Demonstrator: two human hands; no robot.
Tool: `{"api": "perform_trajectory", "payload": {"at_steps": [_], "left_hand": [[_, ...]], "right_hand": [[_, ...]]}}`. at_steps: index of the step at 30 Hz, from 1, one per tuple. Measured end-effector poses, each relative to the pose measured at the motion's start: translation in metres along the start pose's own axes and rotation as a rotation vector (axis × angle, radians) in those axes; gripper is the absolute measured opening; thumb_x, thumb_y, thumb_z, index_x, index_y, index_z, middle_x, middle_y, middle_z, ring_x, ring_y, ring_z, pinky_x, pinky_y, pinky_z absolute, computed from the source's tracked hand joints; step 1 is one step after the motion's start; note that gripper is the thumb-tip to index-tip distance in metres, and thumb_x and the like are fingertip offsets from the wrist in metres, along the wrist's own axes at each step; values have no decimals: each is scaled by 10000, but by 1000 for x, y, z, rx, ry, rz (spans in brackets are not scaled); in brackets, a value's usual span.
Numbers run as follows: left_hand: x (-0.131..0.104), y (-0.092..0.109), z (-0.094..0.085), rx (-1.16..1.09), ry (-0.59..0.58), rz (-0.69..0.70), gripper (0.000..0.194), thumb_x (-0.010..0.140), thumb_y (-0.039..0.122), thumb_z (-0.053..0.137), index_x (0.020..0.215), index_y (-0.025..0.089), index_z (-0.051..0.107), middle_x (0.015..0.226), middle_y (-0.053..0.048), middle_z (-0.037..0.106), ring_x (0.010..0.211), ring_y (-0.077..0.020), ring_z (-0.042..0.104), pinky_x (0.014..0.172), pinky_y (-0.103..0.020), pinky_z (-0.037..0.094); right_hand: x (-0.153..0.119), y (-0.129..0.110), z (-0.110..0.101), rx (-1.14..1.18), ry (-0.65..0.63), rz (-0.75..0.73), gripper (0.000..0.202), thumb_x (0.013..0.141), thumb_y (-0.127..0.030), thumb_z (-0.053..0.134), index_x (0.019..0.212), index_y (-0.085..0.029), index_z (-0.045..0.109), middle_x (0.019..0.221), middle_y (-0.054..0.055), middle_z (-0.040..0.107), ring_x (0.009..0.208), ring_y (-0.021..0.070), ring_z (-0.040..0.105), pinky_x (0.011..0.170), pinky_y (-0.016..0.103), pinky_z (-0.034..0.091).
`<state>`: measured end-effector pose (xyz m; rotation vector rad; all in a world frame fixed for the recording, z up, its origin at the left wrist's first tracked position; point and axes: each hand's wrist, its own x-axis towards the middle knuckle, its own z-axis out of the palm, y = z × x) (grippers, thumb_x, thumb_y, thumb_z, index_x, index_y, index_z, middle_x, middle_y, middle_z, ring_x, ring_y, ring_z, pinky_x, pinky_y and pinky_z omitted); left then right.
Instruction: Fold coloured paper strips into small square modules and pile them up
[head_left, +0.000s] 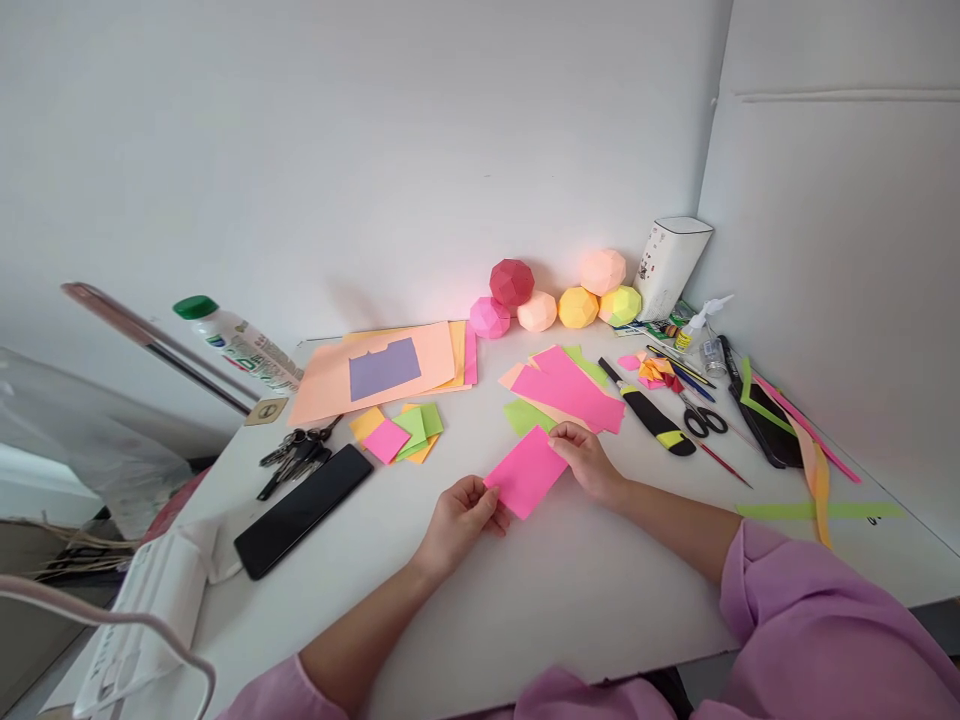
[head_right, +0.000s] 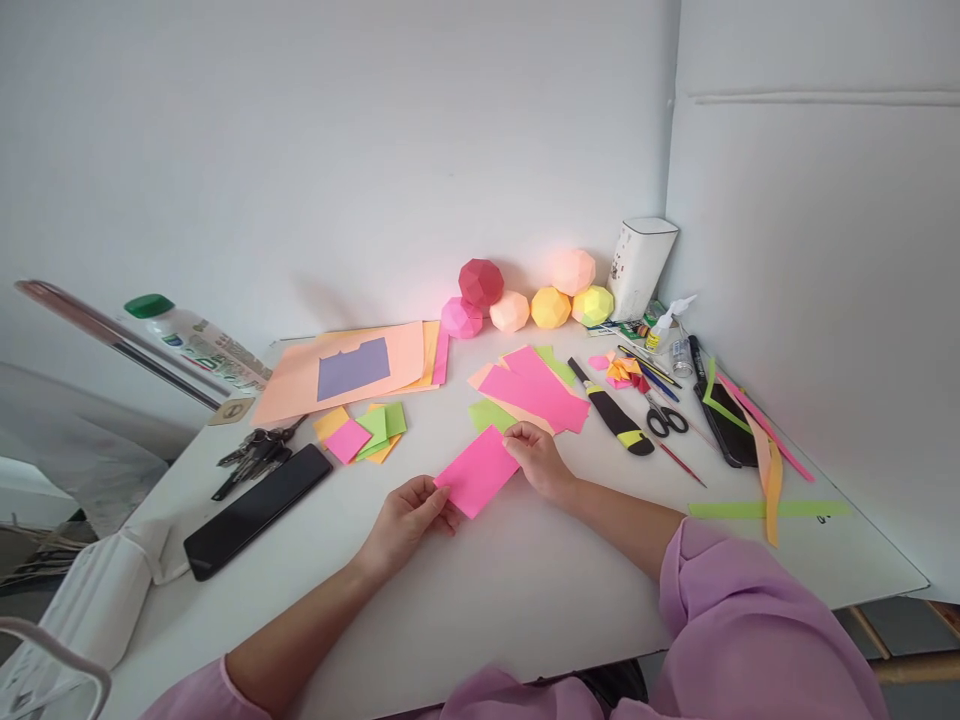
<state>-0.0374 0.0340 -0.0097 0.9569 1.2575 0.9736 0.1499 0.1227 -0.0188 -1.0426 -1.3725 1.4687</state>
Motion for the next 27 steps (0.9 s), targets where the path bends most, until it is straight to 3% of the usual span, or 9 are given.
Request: {"api": "perform_trajectory", "payload": {"at_steps": [3,6,12,20,27], "left_hand": [[-1,0,2,31,-52,12,270,755,426,562,716,162,519,642,-29,650,577,-140,593,547,-274,490],[0,0,3,65,-55,13,282,751,439,563,761,158,540,619,-11,631,521,-121,556,504,-254,464],[1,-1,4,102,5,-13,336,745,478,547,627,179,450,525,15,594,379,-85,473,413,-214,345],[0,-2,8,196,7,-37,327,739,484,546,650,175,486,486,28,561,352,-77,403,379,-201,279],[-2,2,13,244,9,-20,366,740,525,514,632,175,497,494,16,572,361,-79,398,390,-206,294]], "right_hand": [[0,-1,1,5,18,-18,169,707,-306,552,624,-181,475,627,-28,403,584,107,359,552,244,321],[-1,-2,3,7,28,-23,154,710,-291,549,626,-180,481,634,-29,412,586,106,363,564,249,321],[-1,-6,5,4,64,-14,171,696,-294,559,600,-182,473,619,-35,401,576,106,355,569,250,319],[1,-2,6,14,88,-11,176,697,-312,562,609,-181,484,622,-32,400,581,105,358,552,241,315],[2,-2,6,32,105,3,191,698,-347,560,634,-186,479,616,-26,407,570,108,371,518,233,331]]}}
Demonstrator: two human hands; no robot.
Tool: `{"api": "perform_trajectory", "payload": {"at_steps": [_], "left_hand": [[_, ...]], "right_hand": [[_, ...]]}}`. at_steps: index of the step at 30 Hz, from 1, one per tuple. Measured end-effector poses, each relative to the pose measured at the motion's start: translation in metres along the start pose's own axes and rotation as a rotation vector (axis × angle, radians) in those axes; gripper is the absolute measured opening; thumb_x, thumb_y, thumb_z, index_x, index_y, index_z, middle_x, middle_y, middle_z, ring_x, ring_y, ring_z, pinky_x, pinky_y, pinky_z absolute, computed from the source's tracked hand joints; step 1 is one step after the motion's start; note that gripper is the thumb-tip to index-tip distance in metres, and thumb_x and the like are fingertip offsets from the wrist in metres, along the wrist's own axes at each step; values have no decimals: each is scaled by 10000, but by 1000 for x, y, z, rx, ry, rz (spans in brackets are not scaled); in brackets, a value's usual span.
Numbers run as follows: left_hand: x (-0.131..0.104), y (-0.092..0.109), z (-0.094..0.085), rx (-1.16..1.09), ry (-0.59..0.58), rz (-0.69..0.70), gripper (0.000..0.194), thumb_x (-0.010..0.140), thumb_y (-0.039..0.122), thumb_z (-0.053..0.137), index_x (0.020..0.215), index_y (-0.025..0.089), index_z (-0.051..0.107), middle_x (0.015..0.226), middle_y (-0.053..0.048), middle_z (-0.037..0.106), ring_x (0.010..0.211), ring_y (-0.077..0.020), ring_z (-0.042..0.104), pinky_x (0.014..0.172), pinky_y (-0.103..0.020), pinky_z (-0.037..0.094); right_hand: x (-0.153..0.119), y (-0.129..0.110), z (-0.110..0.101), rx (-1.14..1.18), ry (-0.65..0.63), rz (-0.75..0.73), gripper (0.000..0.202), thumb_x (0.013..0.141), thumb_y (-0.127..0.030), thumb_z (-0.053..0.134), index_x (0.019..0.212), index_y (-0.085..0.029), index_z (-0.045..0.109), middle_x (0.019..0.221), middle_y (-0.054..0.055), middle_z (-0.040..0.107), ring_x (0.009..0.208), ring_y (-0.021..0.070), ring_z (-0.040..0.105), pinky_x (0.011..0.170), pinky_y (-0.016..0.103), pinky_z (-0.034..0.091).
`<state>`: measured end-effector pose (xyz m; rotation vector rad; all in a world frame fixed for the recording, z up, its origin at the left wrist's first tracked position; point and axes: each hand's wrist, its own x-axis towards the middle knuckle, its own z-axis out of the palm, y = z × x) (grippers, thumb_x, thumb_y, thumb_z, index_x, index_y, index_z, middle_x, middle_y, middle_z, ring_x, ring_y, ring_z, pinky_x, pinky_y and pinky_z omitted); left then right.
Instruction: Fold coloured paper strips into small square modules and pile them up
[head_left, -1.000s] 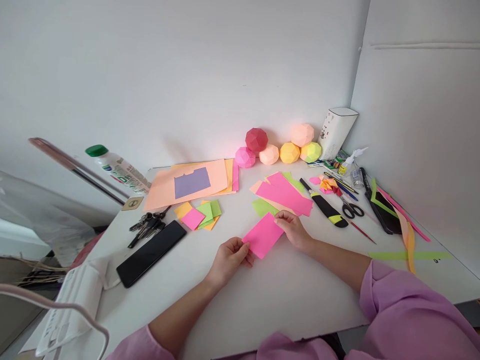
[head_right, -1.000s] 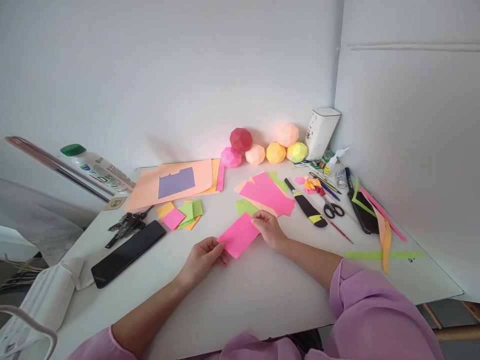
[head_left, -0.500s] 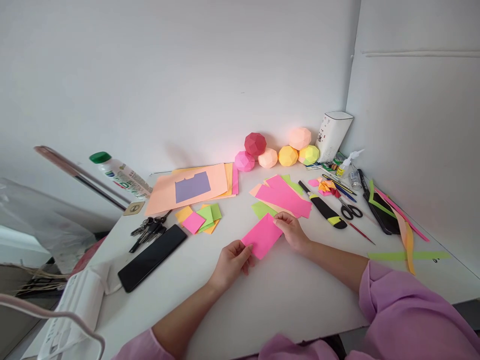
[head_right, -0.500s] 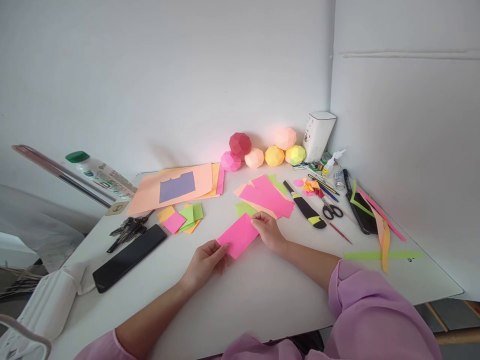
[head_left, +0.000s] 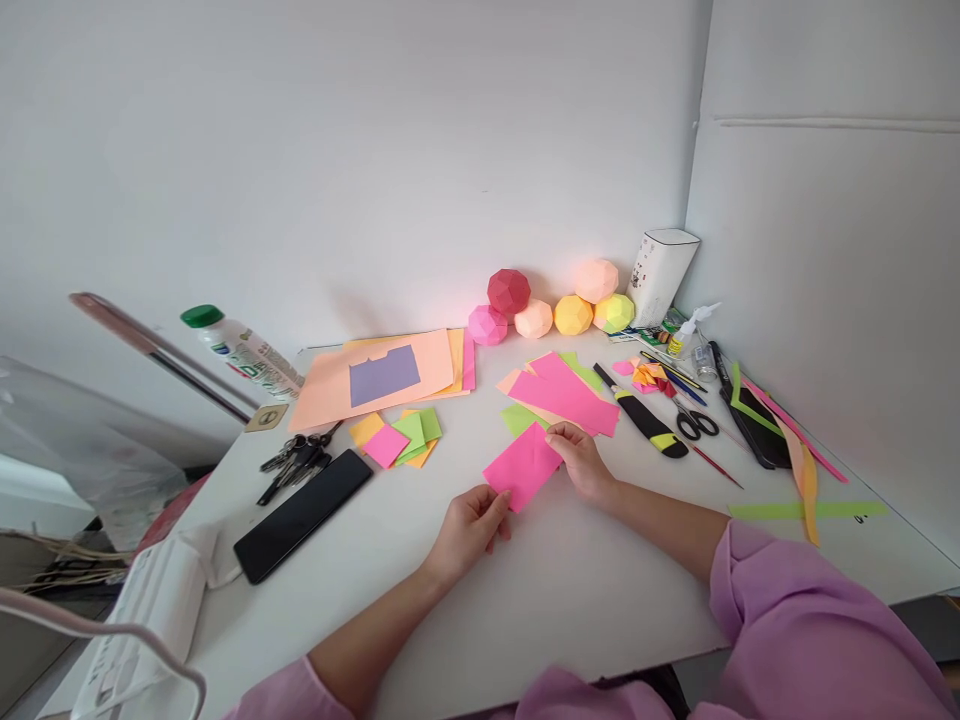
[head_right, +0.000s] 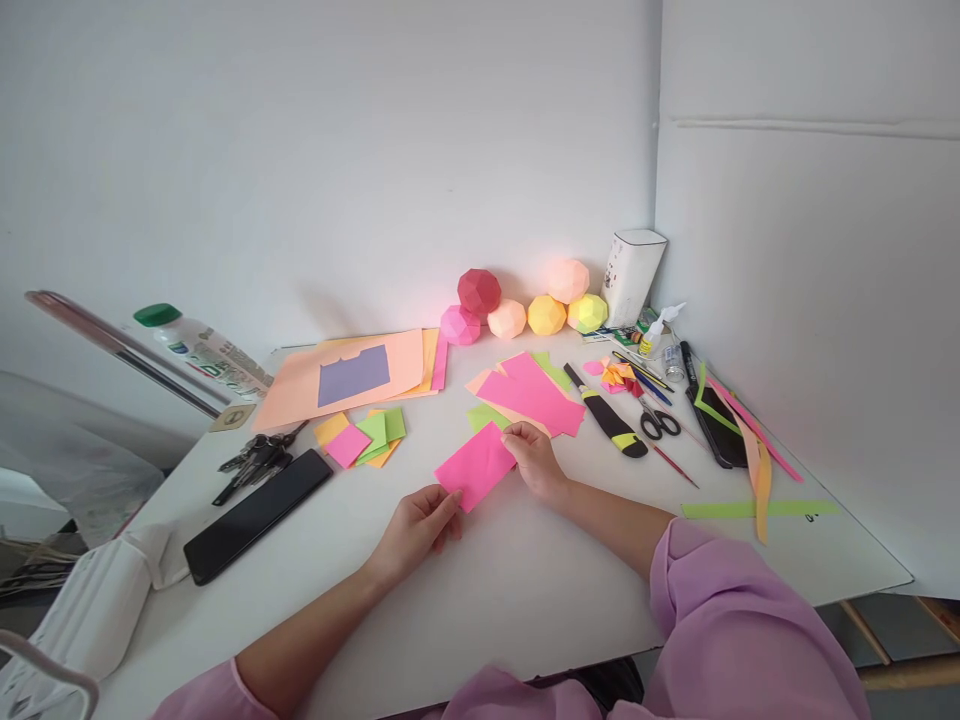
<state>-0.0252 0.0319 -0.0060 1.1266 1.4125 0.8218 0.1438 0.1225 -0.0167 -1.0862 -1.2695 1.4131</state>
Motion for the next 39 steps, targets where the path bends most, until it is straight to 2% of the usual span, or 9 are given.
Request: {"api": "perform_trajectory", "payload": {"at_steps": [4,9,18,22,25,28,31,34,39], "left_hand": [[0,3,2,26,6,-24,336,714,493,552,613,179,489,479,32,541,363,-70,349,375,-203,260],[0,2,1,66,-23,-13,384,752,524,490,584,178,491,441,32,523,366,-77,354,387,-204,270],[2,-2,1,-103,82,53,414,755,568,477,768,162,557,477,26,545,313,-70,358,359,-201,249],[4,-4,-4,-244,181,60,353,749,514,527,730,162,551,450,35,513,347,-76,388,380,-200,280],[4,-3,-15,-312,195,102,257,744,398,567,632,170,524,456,34,507,401,-85,429,413,-205,315],[4,-3,-24,-316,137,108,221,708,266,549,520,182,468,401,41,464,383,-91,432,405,-214,310],[4,-4,-27,-313,-83,33,168,638,207,515,482,186,456,358,44,442,346,-102,435,388,-225,313],[2,-4,-23,-207,-306,-35,114,619,204,510,510,174,491,405,28,499,369,-111,467,398,-231,341],[-2,0,-19,-60,-373,-27,123,634,205,505,522,171,468,454,43,476,412,-106,479,427,-230,358]], "right_hand": [[0,0,1,39,-2,22,188,704,-348,555,643,-187,479,609,-27,409,544,102,370,488,226,327],[0,1,1,72,9,43,192,690,-351,572,648,-188,481,581,-37,389,518,94,350,465,222,312],[1,2,-1,71,-21,26,166,691,-326,538,628,-189,466,568,-44,426,486,90,387,461,229,340],[-3,3,-2,43,-66,23,136,682,-258,529,593,-185,456,552,-55,417,462,76,390,462,223,327],[-5,2,-6,-6,-189,14,122,691,-222,518,595,-181,455,555,-53,437,478,78,426,475,220,334],[-4,-2,-12,-25,-358,8,60,728,-240,507,718,-184,491,709,-14,557,570,95,503,509,222,374],[-4,-9,-13,-13,-474,9,158,776,-299,487,883,-184,506,883,38,601,658,115,562,538,234,408],[-12,-12,-7,-78,-609,44,206,795,-336,489,913,-171,523,851,44,602,662,121,571,539,233,420],[-37,-6,11,-404,-705,-55,164,728,-275,574,849,-165,584,739,7,591,633,110,538,536,211,412]]}}
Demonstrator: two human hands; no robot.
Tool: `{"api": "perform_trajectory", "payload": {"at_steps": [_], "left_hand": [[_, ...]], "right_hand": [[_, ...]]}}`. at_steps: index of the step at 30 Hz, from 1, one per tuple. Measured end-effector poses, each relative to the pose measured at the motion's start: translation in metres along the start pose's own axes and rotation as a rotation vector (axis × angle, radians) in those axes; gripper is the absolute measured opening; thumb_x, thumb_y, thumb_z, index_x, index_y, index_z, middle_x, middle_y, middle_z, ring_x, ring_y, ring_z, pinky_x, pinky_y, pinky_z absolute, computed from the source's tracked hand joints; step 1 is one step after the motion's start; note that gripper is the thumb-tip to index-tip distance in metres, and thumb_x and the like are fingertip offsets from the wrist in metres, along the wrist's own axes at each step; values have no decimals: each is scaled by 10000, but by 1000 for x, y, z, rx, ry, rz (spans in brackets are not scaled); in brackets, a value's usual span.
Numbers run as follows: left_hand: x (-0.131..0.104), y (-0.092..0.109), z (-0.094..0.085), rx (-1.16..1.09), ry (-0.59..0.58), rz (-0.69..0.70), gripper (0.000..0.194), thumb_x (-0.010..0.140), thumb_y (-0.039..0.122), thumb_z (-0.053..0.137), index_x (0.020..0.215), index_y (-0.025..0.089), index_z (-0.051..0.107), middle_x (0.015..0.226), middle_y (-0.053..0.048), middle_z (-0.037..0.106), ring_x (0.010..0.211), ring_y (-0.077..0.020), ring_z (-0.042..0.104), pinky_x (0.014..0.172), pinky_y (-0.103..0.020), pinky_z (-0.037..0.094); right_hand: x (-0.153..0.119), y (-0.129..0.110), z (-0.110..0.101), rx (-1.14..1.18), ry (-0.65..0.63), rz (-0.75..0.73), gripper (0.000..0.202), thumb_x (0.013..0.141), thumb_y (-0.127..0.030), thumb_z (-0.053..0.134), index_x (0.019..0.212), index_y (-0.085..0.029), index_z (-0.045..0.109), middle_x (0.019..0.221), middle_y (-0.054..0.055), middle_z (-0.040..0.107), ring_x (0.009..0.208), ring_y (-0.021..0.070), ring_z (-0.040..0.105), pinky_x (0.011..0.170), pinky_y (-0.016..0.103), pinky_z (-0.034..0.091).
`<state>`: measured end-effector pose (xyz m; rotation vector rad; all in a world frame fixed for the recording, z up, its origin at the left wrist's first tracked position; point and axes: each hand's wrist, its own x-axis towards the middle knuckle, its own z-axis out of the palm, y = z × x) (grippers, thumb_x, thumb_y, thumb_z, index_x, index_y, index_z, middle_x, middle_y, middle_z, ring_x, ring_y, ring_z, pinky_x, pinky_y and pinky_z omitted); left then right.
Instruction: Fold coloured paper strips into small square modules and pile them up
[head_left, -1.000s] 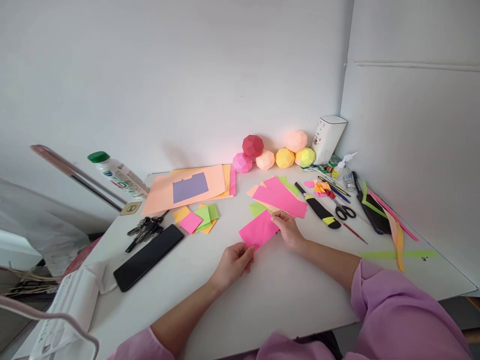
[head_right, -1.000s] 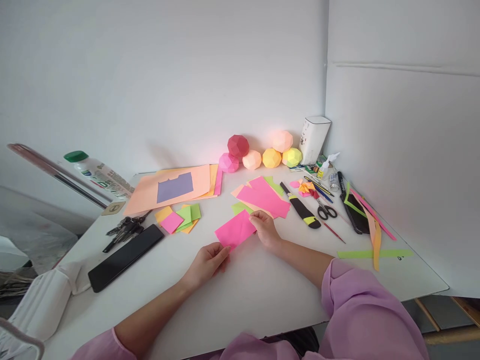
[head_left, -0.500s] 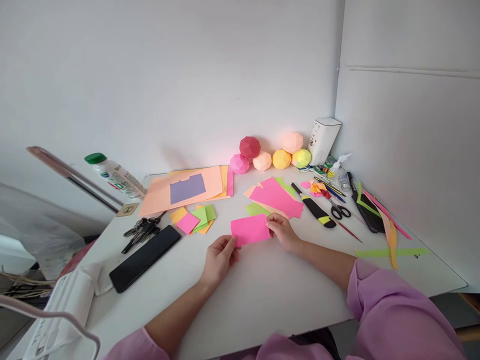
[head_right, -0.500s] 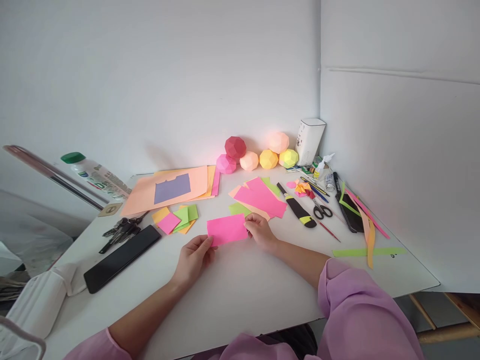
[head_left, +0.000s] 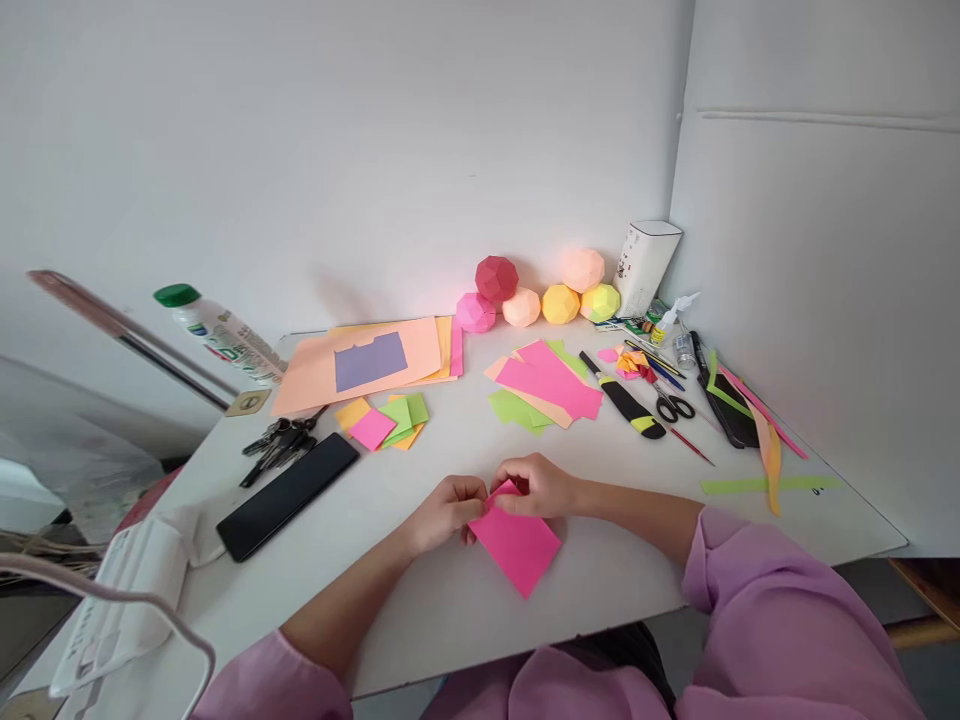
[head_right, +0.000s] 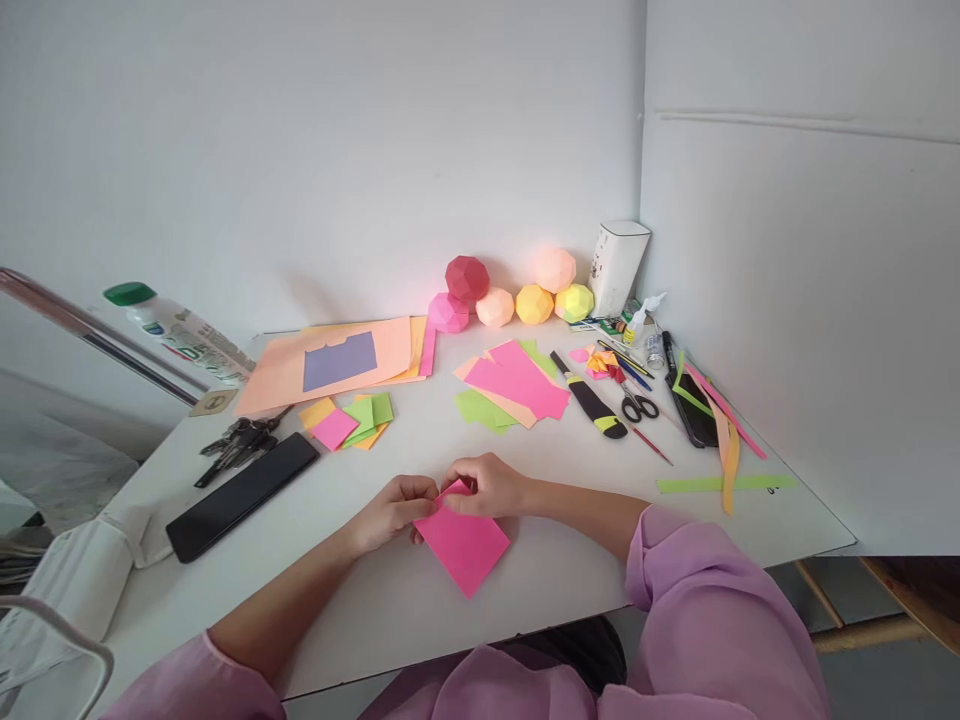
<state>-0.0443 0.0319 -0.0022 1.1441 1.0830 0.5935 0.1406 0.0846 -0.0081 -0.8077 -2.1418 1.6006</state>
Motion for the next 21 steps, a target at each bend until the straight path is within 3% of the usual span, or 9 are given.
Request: {"api": "perform_trajectory", "payload": {"at_steps": [6,11,16,21], "left_hand": [[0,-2,4,65,31,16,121,620,180,462,501,175,438,424,66,399,400,-95,443,419,-219,316],[2,-3,5,65,40,27,105,581,149,435,480,175,446,402,65,404,387,-90,417,408,-219,300],[3,-2,-2,26,20,19,114,567,145,436,458,178,426,388,56,427,375,-99,430,390,-220,305],[4,-2,-8,-11,-18,28,113,569,147,449,462,176,430,388,48,445,360,-102,429,377,-220,295]], "right_hand": [[-2,0,13,-179,64,-83,98,687,-161,527,768,-168,582,761,4,615,678,121,551,560,203,415],[0,-3,12,-189,86,-116,61,632,-119,515,655,-165,548,616,-32,548,576,94,484,494,187,366],[4,3,-7,-49,157,-60,67,619,-106,506,589,-165,491,551,-42,512,495,78,465,465,191,355],[4,3,-20,126,183,24,73,755,-229,470,714,-171,484,729,11,595,554,99,560,468,204,410]]}}
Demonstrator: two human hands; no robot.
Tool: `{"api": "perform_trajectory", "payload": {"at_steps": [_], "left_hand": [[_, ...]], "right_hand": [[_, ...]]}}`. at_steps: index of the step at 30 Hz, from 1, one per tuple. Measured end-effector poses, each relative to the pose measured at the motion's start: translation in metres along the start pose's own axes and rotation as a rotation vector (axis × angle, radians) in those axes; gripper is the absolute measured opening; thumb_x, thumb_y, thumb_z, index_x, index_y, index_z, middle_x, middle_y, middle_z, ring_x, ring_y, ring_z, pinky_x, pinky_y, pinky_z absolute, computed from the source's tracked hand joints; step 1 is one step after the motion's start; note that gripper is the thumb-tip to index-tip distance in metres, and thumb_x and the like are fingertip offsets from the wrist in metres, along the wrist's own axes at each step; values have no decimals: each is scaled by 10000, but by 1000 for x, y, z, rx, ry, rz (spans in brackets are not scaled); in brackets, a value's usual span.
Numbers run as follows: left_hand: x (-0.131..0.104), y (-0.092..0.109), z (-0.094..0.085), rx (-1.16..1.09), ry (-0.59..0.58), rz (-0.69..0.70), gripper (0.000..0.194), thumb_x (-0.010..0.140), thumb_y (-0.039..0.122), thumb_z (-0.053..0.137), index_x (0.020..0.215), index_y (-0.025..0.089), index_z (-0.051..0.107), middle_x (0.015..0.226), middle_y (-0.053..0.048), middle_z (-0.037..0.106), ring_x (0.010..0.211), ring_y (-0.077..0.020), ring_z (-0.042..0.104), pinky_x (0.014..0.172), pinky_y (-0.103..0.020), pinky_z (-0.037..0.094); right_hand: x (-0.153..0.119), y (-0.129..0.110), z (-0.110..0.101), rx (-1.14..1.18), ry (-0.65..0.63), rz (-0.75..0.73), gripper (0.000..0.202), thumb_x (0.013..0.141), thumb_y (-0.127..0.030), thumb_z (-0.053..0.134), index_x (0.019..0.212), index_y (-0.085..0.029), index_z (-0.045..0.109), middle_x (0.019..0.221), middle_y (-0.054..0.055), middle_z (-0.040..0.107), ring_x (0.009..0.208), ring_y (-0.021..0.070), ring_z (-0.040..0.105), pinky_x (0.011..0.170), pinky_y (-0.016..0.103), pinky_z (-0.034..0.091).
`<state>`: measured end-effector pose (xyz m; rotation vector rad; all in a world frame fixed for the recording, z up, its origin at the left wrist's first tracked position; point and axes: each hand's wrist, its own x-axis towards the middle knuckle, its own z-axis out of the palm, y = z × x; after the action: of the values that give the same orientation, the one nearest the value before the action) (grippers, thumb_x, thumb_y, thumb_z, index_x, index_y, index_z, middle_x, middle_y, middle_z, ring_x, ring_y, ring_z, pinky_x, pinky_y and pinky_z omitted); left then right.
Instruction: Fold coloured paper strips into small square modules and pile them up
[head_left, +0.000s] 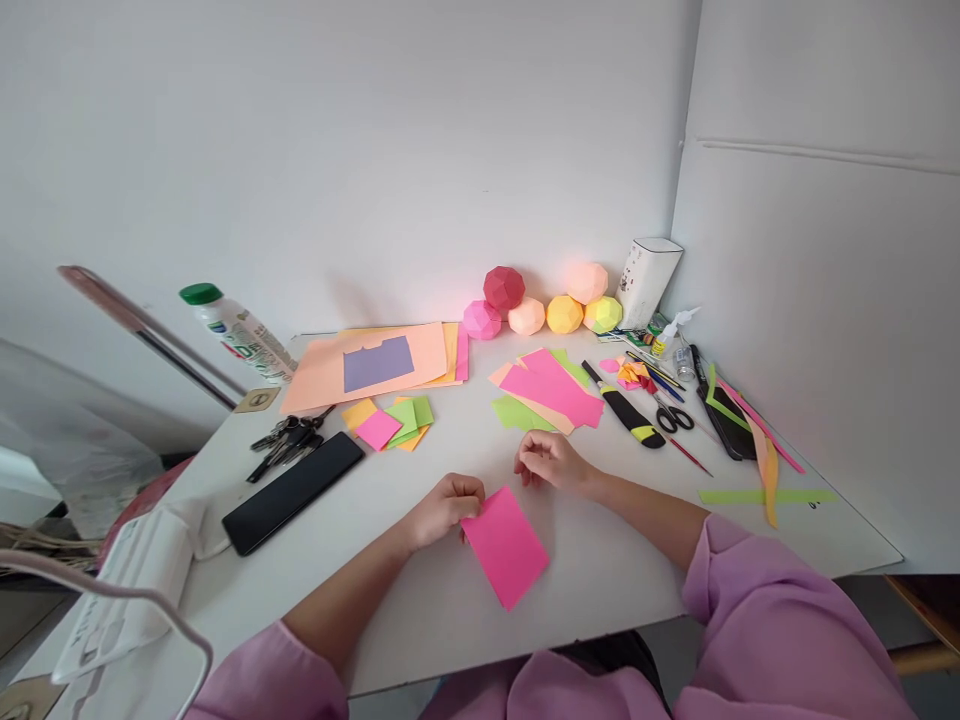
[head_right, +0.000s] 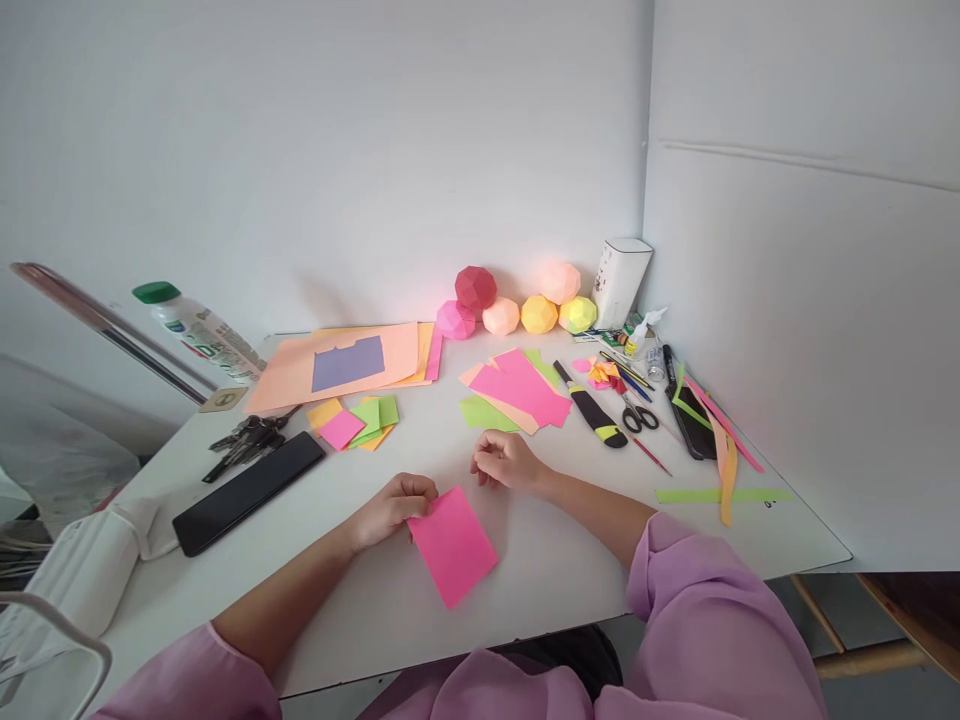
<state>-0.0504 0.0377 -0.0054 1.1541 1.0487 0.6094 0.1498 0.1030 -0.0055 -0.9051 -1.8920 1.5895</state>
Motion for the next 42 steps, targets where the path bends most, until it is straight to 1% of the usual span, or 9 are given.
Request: {"api": "perform_trajectory", "payload": {"at_steps": [3,7,14,21,29,33,36,39,42], "left_hand": [[0,0,0,-4,-9,6,111,583,149,466,477,173,441,400,47,449,377,-104,437,393,-221,300],[0,-1,4,27,52,60,143,642,172,509,508,164,459,450,55,429,421,-81,404,423,-210,285],[-2,-1,12,49,101,107,198,711,211,491,528,154,539,475,21,500,419,-106,478,433,-234,359],[5,-9,-1,-261,98,141,167,615,124,427,479,153,520,384,23,456,405,-147,520,388,-247,390],[6,0,0,-225,36,65,204,758,302,515,624,148,532,471,30,474,523,-165,588,482,-267,458],[5,1,3,-222,119,112,345,825,467,407,721,159,521,553,10,524,482,-133,540,392,-229,411],[3,0,6,-75,105,134,332,796,483,481,847,159,535,564,24,545,414,-93,486,363,-196,358],[2,-1,10,28,98,93,362,767,513,510,734,153,534,527,16,566,373,-80,459,342,-185,307],[5,-3,11,-8,163,68,400,769,542,485,645,162,492,449,19,556,318,-77,431,315,-182,272]], "right_hand": [[-3,-2,8,16,-135,16,162,759,-308,551,837,-167,542,739,8,594,599,99,539,509,205,406],[-6,-1,20,-102,-227,-10,195,774,-334,551,768,-143,594,670,-5,552,591,90,480,518,204,363],[-8,2,18,13,-123,17,160,738,-258,552,627,-143,558,597,-25,507,548,88,443,493,208,333],[3,9,10,401,144,118,179,673,-233,587,539,-152,500,515,-53,445,485,73,397,473,209,303],[7,12,5,465,89,147,211,659,-308,654,585,-147,540,575,-40,503,530,80,438,523,217,336],[6,12,5,472,84,147,242,662,-354,664,620,-148,543,615,-29,522,564,91,462,550,227,359],[7,10,5,428,71,136,253,686,-380,652,656,-148,556,645,-22,522,586,93,465,562,228,369],[5,8,7,311,67,72,242,743,-379,605,698,-145,565,687,-8,528,624,98,473,585,230,388],[1,8,10,233,74,6,223,823,-347,497,956,-174,536,759,8,545,651,115,504,585,247,424]]}}
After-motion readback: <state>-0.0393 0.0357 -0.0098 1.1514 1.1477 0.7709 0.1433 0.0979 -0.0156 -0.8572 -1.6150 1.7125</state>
